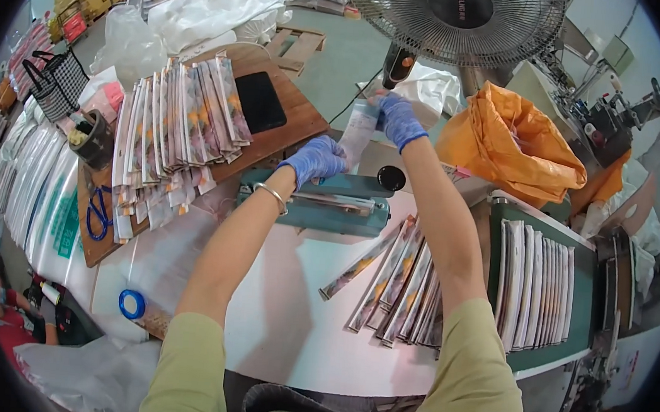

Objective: Packaging bundles of straws into plastic bags using a sealing machine on a production line.

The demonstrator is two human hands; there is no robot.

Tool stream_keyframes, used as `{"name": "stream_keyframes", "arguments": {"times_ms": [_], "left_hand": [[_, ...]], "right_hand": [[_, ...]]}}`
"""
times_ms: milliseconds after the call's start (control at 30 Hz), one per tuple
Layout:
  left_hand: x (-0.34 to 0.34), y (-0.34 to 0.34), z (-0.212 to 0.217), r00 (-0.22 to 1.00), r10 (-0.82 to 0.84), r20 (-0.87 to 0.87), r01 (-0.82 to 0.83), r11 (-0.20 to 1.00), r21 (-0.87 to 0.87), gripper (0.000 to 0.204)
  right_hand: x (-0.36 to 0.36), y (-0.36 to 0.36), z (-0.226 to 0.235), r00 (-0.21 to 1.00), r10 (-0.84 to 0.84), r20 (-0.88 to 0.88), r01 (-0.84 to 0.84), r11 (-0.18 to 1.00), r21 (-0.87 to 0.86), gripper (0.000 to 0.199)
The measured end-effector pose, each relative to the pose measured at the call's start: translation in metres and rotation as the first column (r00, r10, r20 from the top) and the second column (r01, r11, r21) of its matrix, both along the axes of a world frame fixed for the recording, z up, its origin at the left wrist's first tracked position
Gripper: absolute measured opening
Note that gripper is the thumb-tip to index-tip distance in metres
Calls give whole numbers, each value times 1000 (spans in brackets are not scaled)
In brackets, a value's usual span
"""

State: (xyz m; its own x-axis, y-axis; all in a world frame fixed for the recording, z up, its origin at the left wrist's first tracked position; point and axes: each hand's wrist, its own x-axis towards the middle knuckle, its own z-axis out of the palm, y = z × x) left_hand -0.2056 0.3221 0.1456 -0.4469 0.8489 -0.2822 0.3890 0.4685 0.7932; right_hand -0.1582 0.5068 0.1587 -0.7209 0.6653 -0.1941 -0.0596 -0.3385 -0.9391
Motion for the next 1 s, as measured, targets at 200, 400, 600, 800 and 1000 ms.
{"name": "stream_keyframes", "arguments": {"times_ms": [200,400,600,800,1000], "left_hand": [[20,-6,33,503,482,-717,32,819,573,16],[13,17,28,416,556,-720,194,719,667,16],[14,3,29,293,514,-806,141,811,568,14],[18,-30,36,117,448,-886,251,850,463,9],[-42,-233,96,297,617,-728,289,669,685,12]], "right_hand": [[-3,-9,1,996,22,89,-74,767,637,38],[15,-11,17,938,343,44,-344,919,192,20],[16,-17,13,911,365,192,-412,780,472,16],[-12,25,-23,913,399,87,-403,846,349,16],[-5,139,-71,874,200,443,-473,562,679,25]]}}
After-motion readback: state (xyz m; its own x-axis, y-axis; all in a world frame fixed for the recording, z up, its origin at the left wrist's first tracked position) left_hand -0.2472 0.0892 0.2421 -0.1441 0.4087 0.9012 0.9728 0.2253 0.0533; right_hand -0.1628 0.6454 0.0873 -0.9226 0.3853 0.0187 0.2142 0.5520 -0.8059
